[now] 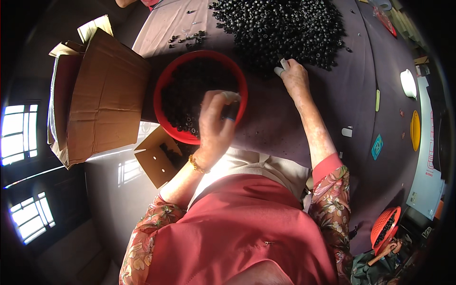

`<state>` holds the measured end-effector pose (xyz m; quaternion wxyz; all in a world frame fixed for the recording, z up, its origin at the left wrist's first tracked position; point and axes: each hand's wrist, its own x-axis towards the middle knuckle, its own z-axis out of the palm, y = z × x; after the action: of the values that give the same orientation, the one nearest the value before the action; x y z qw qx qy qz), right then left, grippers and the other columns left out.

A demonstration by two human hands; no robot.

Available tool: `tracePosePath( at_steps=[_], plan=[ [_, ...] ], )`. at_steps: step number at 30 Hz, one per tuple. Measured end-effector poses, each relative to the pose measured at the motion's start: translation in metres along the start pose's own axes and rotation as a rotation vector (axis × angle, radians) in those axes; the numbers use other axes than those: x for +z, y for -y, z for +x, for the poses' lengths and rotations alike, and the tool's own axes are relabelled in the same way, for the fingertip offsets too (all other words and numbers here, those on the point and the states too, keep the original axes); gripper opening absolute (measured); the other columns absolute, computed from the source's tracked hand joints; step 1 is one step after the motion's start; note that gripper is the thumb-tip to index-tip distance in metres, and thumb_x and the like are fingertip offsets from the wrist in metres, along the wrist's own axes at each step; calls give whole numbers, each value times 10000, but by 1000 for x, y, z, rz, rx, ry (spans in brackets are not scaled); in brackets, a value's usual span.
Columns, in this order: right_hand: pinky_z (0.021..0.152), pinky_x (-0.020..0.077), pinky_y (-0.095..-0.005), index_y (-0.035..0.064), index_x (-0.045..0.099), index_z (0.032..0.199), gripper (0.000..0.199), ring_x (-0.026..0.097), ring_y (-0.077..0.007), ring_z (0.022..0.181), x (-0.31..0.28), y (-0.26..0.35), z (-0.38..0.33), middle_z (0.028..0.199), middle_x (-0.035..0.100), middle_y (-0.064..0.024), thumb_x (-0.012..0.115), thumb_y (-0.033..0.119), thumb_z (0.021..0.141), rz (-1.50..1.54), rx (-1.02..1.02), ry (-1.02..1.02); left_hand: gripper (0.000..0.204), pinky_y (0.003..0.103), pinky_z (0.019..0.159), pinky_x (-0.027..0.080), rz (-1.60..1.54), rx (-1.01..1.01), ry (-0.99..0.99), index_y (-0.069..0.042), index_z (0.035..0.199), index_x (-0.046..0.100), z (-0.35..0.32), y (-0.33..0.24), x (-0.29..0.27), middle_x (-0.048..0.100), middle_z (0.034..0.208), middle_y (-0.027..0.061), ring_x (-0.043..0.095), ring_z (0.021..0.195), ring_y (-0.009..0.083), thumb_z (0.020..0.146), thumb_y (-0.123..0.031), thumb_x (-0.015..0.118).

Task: The person assembles small black plastic components into larger grey plastic housings by hand.

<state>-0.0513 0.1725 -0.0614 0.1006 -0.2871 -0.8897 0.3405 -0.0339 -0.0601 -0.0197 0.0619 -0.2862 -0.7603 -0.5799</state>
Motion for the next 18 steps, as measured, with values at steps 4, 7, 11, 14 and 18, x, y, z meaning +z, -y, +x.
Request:
tracePosePath(
  at_steps=[4,7,11,14,18],
  plan=[
    [673,448,-336,10,619,926,234,610,-224,740,-12,-7,-17,781,640,-120,680,178,775,67,-14,-17,158,269,799,423,-157,-119,129,7,970,584,-2,-5,9,547,916,80,539,867,178,831,20,509],
    [638,417,-245,22,613,888,179,523,-87,672,-46,12,-57,705,570,-5,677,139,770,335,79,20,162,230,820,403,-308,-294,215,12,1026,557,-5,-9,14,535,893,29,508,868,106,894,-41,479],
    [601,361,-195,46,606,878,132,432,-31,663,-70,36,-110,728,504,69,672,83,771,446,-31,20,201,235,809,413,-494,-357,325,2,1069,528,0,-18,30,552,915,36,504,873,102,930,-129,467],
    [561,344,-204,59,614,900,160,373,-29,607,-84,44,-128,714,472,68,680,34,756,319,-205,-6,292,232,772,419,-535,-300,511,-17,1092,515,7,-33,34,552,926,29,489,869,91,928,-258,491],
    [542,360,-203,37,617,906,167,386,-43,587,-93,52,-136,713,463,43,680,-5,757,267,-371,-55,293,226,771,422,-608,-400,598,-28,1100,513,10,-43,32,563,948,25,510,877,93,930,-266,488]
  ],
)
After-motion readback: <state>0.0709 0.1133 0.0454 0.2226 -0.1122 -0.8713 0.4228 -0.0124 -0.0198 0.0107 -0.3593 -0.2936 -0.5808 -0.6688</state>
